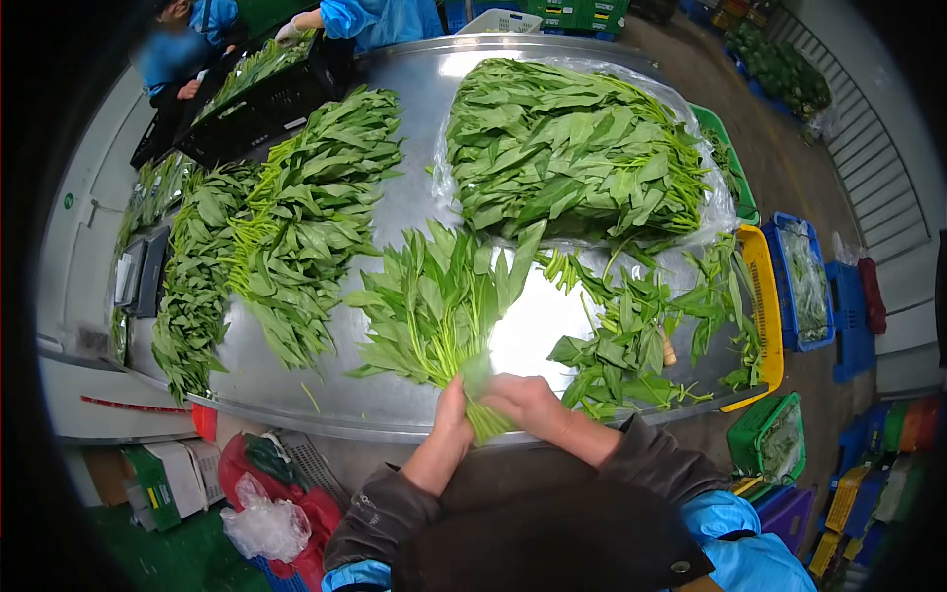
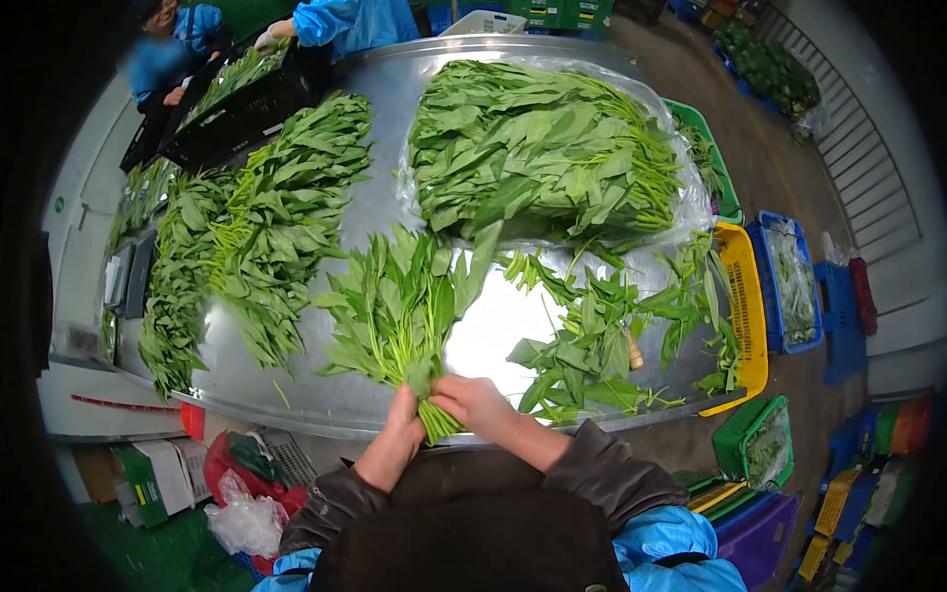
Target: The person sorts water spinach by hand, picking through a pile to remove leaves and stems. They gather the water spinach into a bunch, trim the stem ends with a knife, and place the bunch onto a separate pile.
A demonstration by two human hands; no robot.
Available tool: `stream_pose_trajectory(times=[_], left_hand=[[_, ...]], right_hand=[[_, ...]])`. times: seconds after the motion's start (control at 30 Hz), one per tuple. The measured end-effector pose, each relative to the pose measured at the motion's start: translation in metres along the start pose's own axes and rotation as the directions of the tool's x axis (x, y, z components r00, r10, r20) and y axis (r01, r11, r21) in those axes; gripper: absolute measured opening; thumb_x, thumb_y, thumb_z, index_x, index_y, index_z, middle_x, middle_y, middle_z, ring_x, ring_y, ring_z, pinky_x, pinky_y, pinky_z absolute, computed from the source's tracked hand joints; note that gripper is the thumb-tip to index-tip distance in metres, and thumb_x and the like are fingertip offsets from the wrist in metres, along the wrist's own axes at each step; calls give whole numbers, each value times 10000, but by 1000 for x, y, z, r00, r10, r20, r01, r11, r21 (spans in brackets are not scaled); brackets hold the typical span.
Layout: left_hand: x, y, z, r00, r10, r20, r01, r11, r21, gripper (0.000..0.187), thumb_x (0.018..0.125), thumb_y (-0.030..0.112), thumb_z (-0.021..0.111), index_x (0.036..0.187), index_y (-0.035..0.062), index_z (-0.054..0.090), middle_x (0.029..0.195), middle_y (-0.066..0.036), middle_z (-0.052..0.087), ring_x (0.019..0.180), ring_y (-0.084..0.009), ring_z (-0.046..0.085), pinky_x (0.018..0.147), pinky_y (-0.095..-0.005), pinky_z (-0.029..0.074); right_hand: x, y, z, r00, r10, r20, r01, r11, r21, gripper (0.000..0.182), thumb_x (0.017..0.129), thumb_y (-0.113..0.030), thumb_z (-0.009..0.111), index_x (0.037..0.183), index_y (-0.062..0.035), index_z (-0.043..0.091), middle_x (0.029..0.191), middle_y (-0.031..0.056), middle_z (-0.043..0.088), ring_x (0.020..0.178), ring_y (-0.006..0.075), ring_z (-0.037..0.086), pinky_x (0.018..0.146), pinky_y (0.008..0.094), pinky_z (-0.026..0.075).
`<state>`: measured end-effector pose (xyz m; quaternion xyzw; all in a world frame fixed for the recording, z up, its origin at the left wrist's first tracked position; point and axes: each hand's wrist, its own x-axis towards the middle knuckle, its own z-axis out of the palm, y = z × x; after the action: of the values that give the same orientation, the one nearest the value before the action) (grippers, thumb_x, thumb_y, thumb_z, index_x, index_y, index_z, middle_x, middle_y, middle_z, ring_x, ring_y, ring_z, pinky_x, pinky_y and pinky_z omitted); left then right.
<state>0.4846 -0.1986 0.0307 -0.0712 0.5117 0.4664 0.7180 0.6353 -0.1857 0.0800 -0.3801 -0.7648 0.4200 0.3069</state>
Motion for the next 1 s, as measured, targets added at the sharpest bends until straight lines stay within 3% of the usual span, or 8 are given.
stream_pose_trajectory(times=[0.17,0.23,0.3,0.37,0.47,0.67,0.77,1.0], left_hand=[[-3,5,-6,976,-209,55,210,978,-17,333,879,313,554,1008,7,582,894,-154,642,819,-284,640,772,-422,539],[-10,7,2,978,-116,173,126,991,-45,379,875,335,568,1015,-17,578,896,-171,643,829,-309,648,804,-453,537],[-5,6,-13,960,-203,191,216,975,-45,372,876,300,578,1036,-36,570,958,-181,645,884,-330,646,826,-482,531],[-13,8,-8,977,-109,181,112,994,-3,379,863,255,608,1082,-49,556,1020,-192,635,926,-350,637,849,-503,519],[-14,6,-13,965,-126,228,121,992,38,391,835,181,644,1130,-53,539,1054,-196,624,947,-334,636,866,-476,519],[5,-4,-34,981,37,189,-59,992,111,381,805,86,656,1131,-70,537,1049,-189,627,929,-300,644,859,-420,530],[4,-1,-30,985,54,166,-75,990,121,386,817,105,652,1147,-55,533,1052,-182,626,923,-288,642,854,-419,527],[-8,5,-25,985,1,175,1,1000,-11,391,847,177,625,1154,-45,530,1048,-176,629,930,-305,637,845,-440,529]], right_hand=[[-17,-26,-20,990,-66,122,54,994,99,180,872,-119,616,1021,-18,614,906,129,663,764,294,653,667,350,523],[-29,-30,-34,949,298,-108,-178,783,596,238,928,-191,578,1029,22,607,945,159,671,729,254,663,664,335,547],[-13,-11,-50,691,699,-183,-85,331,940,324,968,-243,522,1045,63,595,946,185,668,714,206,660,649,319,562],[-8,17,-44,609,782,-134,-241,342,908,363,953,-280,539,1102,46,598,919,155,678,680,163,644,608,287,541],[6,17,-26,697,709,108,-680,604,416,435,887,-351,633,1174,-25,607,922,103,681,632,110,607,552,248,494],[16,22,1,857,513,36,-503,821,272,237,792,-276,697,839,-44,699,702,59,683,605,141,652,553,267,487],[14,16,0,911,393,-127,-383,919,97,193,785,-256,698,827,-67,692,698,67,678,574,147,636,551,284,481],[15,20,1,956,288,52,-291,913,287,247,799,-249,704,910,-35,649,727,78,641,638,160,609,608,293,473]])
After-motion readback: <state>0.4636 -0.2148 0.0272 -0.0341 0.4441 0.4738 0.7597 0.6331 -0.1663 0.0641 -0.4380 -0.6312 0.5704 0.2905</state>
